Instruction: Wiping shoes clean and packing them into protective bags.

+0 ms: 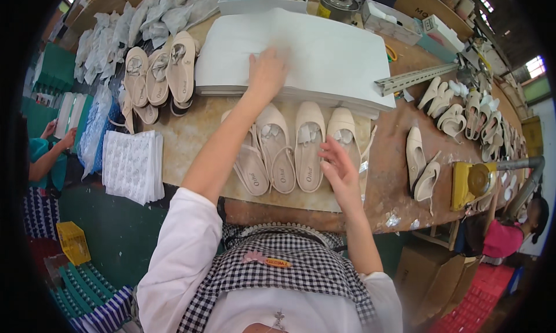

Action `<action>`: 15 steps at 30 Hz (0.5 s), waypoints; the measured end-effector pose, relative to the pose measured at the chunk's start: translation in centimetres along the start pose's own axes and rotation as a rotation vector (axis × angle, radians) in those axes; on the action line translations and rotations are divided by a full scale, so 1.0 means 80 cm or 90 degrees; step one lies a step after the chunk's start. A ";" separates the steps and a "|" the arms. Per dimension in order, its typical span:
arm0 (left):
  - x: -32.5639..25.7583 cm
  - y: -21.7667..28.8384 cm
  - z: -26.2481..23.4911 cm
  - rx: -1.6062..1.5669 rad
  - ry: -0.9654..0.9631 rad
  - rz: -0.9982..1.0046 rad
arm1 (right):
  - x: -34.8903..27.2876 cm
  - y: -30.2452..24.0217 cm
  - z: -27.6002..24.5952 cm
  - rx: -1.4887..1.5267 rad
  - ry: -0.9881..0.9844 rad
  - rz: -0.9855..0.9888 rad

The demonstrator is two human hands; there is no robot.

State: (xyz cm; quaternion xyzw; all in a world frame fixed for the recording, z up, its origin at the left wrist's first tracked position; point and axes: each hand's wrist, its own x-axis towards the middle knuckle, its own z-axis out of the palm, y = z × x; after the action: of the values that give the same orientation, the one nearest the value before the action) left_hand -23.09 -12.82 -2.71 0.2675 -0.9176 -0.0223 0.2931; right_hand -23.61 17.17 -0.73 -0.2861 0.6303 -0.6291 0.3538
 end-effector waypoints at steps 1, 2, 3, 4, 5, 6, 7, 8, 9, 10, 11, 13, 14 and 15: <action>0.001 0.007 -0.009 -0.032 -0.055 -0.013 | -0.002 0.000 0.003 -0.009 -0.017 0.001; -0.003 0.006 -0.009 -0.044 -0.051 -0.003 | -0.002 -0.003 0.006 -0.004 -0.018 0.004; -0.008 0.005 -0.002 -0.057 -0.047 0.007 | -0.002 -0.004 0.004 -0.001 -0.001 -0.004; -0.013 0.004 0.005 -0.069 -0.044 0.016 | -0.004 -0.004 0.000 0.002 0.015 -0.012; -0.025 0.043 -0.029 -0.135 0.041 0.078 | -0.004 -0.001 -0.013 0.004 0.050 -0.018; -0.041 0.085 -0.072 -0.236 -0.009 0.135 | -0.002 0.004 -0.032 0.147 0.075 0.030; -0.082 0.118 -0.115 -0.428 -0.049 0.232 | -0.002 0.013 -0.048 0.299 0.082 0.085; -0.130 0.154 -0.150 -0.638 -0.112 0.266 | -0.002 0.020 -0.054 0.450 0.088 0.146; -0.132 0.150 -0.162 -0.629 -0.087 0.253 | -0.006 -0.019 -0.023 0.603 0.056 0.211; -0.131 0.144 -0.167 -0.636 -0.064 0.252 | -0.006 -0.017 -0.020 0.601 0.012 0.210; -0.136 0.135 -0.175 -0.634 -0.043 0.245 | -0.011 -0.013 -0.015 0.605 -0.039 0.216; -0.151 0.118 -0.186 -0.638 -0.011 0.237 | -0.047 -0.014 0.024 0.357 0.061 0.270; -0.158 0.108 -0.196 -0.633 0.013 0.225 | -0.044 -0.020 0.034 0.294 0.016 0.284; -0.177 0.102 -0.191 -0.581 0.030 0.193 | -0.042 -0.022 0.042 0.237 -0.032 0.289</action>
State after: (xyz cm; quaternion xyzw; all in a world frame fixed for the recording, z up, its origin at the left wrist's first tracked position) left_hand -8.91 3.09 4.10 -0.0248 -0.8356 -0.3739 0.4016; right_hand -19.09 17.86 1.45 -0.0832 0.5429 -0.6314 0.5475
